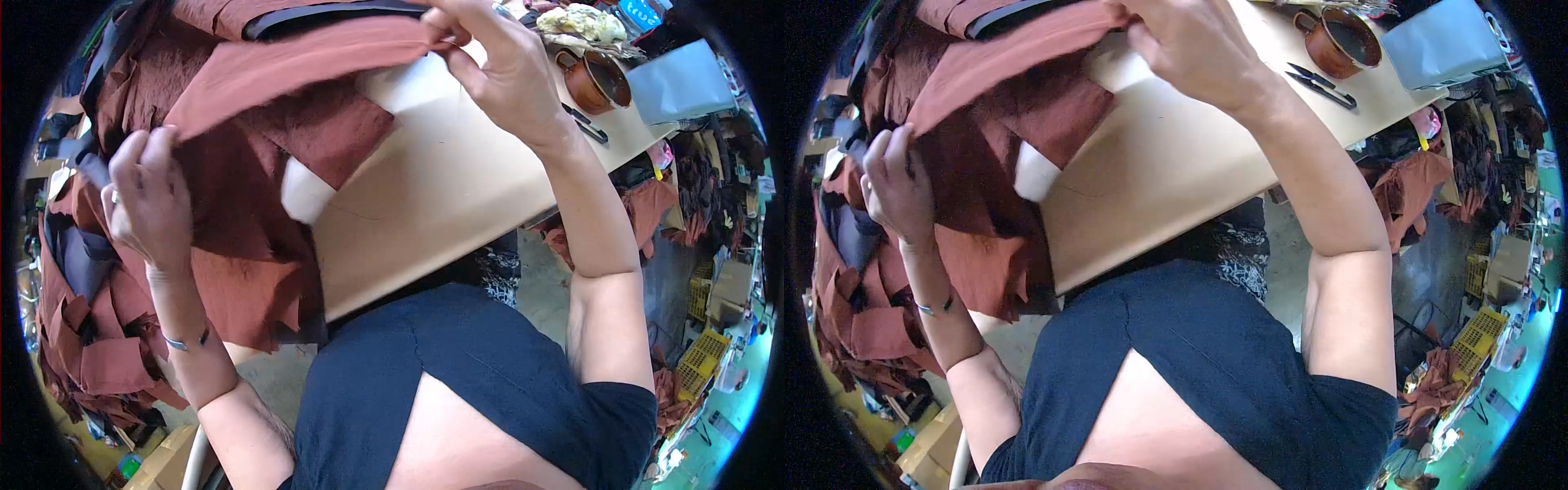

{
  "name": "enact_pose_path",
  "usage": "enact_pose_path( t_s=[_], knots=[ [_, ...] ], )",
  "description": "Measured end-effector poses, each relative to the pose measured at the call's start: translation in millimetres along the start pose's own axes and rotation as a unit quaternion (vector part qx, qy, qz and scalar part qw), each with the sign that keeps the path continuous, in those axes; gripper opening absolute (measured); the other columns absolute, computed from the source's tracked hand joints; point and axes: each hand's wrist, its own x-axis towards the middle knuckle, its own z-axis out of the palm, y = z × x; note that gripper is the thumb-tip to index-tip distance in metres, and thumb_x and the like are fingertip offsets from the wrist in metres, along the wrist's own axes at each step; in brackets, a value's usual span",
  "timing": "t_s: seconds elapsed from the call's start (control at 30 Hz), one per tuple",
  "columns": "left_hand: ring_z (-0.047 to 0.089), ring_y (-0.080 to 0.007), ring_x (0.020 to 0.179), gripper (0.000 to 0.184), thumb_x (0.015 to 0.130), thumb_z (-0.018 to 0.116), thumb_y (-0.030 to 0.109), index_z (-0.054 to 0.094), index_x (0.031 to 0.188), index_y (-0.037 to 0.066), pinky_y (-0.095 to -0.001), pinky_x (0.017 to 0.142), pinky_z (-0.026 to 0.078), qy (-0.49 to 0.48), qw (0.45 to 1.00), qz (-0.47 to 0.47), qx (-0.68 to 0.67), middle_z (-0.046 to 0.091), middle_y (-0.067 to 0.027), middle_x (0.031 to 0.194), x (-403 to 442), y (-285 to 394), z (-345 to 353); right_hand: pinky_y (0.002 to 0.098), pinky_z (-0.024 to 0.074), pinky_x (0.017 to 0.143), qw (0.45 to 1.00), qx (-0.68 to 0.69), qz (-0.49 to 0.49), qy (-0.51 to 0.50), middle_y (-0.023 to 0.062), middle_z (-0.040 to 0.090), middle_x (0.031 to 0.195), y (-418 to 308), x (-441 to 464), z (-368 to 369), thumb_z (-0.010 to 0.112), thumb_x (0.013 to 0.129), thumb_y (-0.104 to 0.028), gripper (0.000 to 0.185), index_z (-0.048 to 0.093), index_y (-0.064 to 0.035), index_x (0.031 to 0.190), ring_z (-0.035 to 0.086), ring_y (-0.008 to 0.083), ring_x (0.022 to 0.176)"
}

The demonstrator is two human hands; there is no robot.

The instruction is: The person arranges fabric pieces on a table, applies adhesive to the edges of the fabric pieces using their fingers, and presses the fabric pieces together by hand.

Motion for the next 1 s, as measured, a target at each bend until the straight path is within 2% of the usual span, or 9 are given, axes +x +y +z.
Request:
enact_pose_path(
  t_s=[0.07,0.13,0.27,0.4,0.57,0.67,0.77,0.87,1.0],
  knots=[
    [0.060,-0.0121,0.077,0.036,0.078,0.062,0.017,0.060,0.114,0.026,-0.0288,0.068,0.043,0.043,0.995,0.093,0.012,0.058,0.0023,0.106,-9.0,24.9,5.2,0.0260,0.0474,0.075,0.991,-0.132,0.014,-0.003,0.0034,0.060,0.089,6.1,-19.6,-10.4,0.058,0.071,0.014,0.055,0.058,-0.0092,0.120,0.058,0.0138,0.077],
    [0.056,-0.0090,0.080,0.040,0.080,0.056,0.019,0.057,0.119,0.024,-0.0277,0.071,0.040,-0.093,0.979,0.182,-0.004,0.054,0.0016,0.109,-15.1,68.0,-7.2,0.0299,0.0451,0.070,0.980,-0.200,-0.006,-0.016,0.0048,0.058,0.081,29.9,-50.0,-18.3,0.054,0.066,0.018,0.065,0.055,-0.0120,0.124,0.055,0.0183,0.073],
    [0.054,-0.0129,0.081,0.047,0.080,0.048,0.014,0.053,0.128,0.012,-0.0306,0.074,0.040,-0.228,0.930,0.183,-0.223,0.053,-0.0018,0.108,-14.7,125.3,-20.5,0.0329,0.0412,0.074,0.967,-0.218,0.119,-0.060,0.0018,0.061,0.077,23.0,-102.5,-35.2,0.058,0.066,0.010,0.064,0.054,-0.0158,0.125,0.056,0.0192,0.075],
    [0.052,-0.0122,0.073,0.043,0.082,0.050,0.014,0.053,0.124,0.005,-0.0272,0.070,0.039,-0.226,0.923,0.203,-0.238,0.048,-0.0040,0.094,-4.0,145.0,-24.6,0.0330,0.0410,0.074,0.944,-0.282,0.154,-0.079,0.0022,0.063,0.083,16.7,-123.9,-53.8,0.056,0.066,0.012,0.061,0.055,-0.0141,0.122,0.057,0.0187,0.075],
    [0.049,-0.0120,0.069,0.044,0.083,0.048,0.012,0.052,0.126,0.004,-0.0266,0.066,0.038,-0.211,0.926,0.205,-0.237,0.047,-0.0039,0.090,-3.5,151.7,-22.3,0.0348,0.0454,0.087,0.923,-0.321,0.205,0.061,0.0104,0.064,0.104,7.5,-115.3,-102.9,0.050,0.072,0.012,0.045,0.060,-0.0070,0.112,0.061,0.0252,0.097],
    [0.049,-0.0119,0.068,0.045,0.082,0.048,0.012,0.052,0.126,0.003,-0.0263,0.065,0.038,-0.225,0.920,0.209,-0.244,0.047,-0.0043,0.090,0.2,150.6,-25.0,0.0398,0.0433,0.092,0.880,-0.432,0.197,0.002,0.0116,0.057,0.121,21.1,-116.3,-142.7,0.066,0.074,-0.008,0.038,0.060,-0.0086,0.112,0.053,0.0292,0.113],
    [0.049,-0.0120,0.067,0.043,0.082,0.048,0.011,0.053,0.124,0.001,-0.0257,0.063,0.037,-0.214,0.922,0.218,-0.237,0.047,-0.0049,0.089,0.0,154.1,-25.8,0.0445,0.0409,0.095,0.820,-0.493,0.264,-0.118,0.0117,0.049,0.131,29.5,-113.2,-162.8,0.073,0.069,-0.032,0.051,0.061,-0.0117,0.114,0.046,0.0327,0.120],
    [0.048,-0.0119,0.064,0.042,0.082,0.048,0.010,0.054,0.122,0.000,-0.0256,0.063,0.037,-0.214,0.921,0.222,-0.237,0.047,-0.0051,0.087,1.5,157.6,-26.8,0.0463,0.0396,0.097,0.786,-0.538,0.264,-0.151,0.0118,0.046,0.135,48.4,-115.7,-168.8,0.074,0.063,-0.045,0.063,0.061,-0.0156,0.118,0.044,0.0345,0.122],
    [0.048,-0.0108,0.063,0.042,0.081,0.049,0.011,0.055,0.121,-0.001,-0.0252,0.064,0.037,-0.212,0.922,0.223,-0.237,0.047,-0.0048,0.086,3.5,160.3,-28.5,0.0449,0.0387,0.099,0.738,-0.498,0.377,-0.254,0.0129,0.043,0.138,51.0,-93.8,-164.8,0.074,0.062,-0.045,0.065,0.061,-0.0192,0.121,0.042,0.0334,0.124]
  ],
)
